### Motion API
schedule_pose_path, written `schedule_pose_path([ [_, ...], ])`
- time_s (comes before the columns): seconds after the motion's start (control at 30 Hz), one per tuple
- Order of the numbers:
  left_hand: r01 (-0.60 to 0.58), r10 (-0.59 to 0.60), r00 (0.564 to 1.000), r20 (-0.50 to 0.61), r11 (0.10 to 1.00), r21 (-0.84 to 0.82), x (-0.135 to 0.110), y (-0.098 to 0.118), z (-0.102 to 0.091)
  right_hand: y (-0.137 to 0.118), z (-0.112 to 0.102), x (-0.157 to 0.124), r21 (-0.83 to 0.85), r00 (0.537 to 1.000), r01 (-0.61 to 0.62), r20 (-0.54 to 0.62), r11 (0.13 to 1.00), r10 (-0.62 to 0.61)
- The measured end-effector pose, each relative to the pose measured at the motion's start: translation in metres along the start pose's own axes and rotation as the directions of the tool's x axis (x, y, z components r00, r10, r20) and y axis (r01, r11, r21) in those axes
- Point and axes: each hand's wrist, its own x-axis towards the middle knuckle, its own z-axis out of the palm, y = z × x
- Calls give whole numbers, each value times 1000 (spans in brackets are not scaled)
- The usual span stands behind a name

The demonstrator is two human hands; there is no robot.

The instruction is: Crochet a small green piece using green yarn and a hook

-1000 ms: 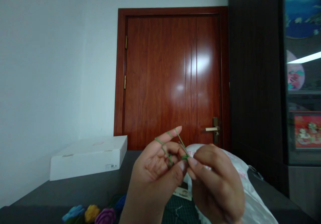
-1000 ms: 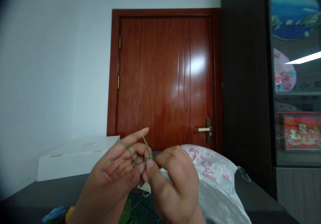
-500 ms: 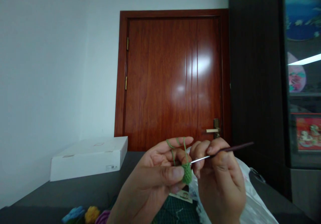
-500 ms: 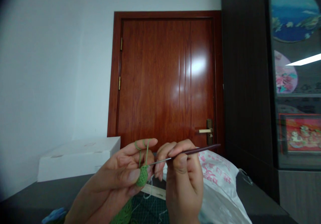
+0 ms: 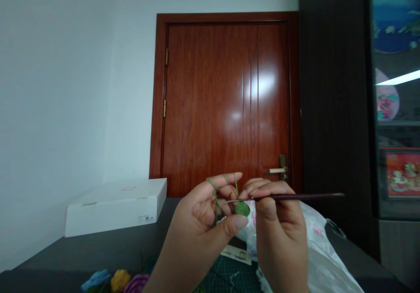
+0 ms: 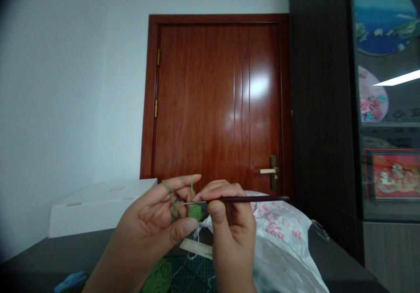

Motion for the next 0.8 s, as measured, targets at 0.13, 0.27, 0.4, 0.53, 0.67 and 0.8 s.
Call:
schedule_pose_path([
  [0.13, -66, 66, 998, 16, 997, 41, 0, 0, -1, 2, -1, 0, 83, 995, -86, -49, 993, 91],
  [0.27, -81, 79, 996, 37, 994, 66, -2, 1, -3, 1, 3, -1, 222, 978, -189, -38, 956, 203],
  [0.4, -41, 41, 998, 41, 999, -1, -2, 1, -5, -1, 4, -1, 325, 963, -255, 4, 911, 268],
  [0.53, -20, 21, 999, 31, 999, -32, -1, 3, -4, -3, 2, 2, 362, 962, -265, 38, 894, 269],
  [0.67, -9, 9, 1000, -4, 1000, 10, 0, 6, -2, -4, 1, 4, 349, 966, -254, 51, 902, 252],
  [0.8, -18, 19, 1000, -24, 998, 56, -1, 6, -4, -3, -1, 5, 321, 970, -243, 64, 915, 235],
])
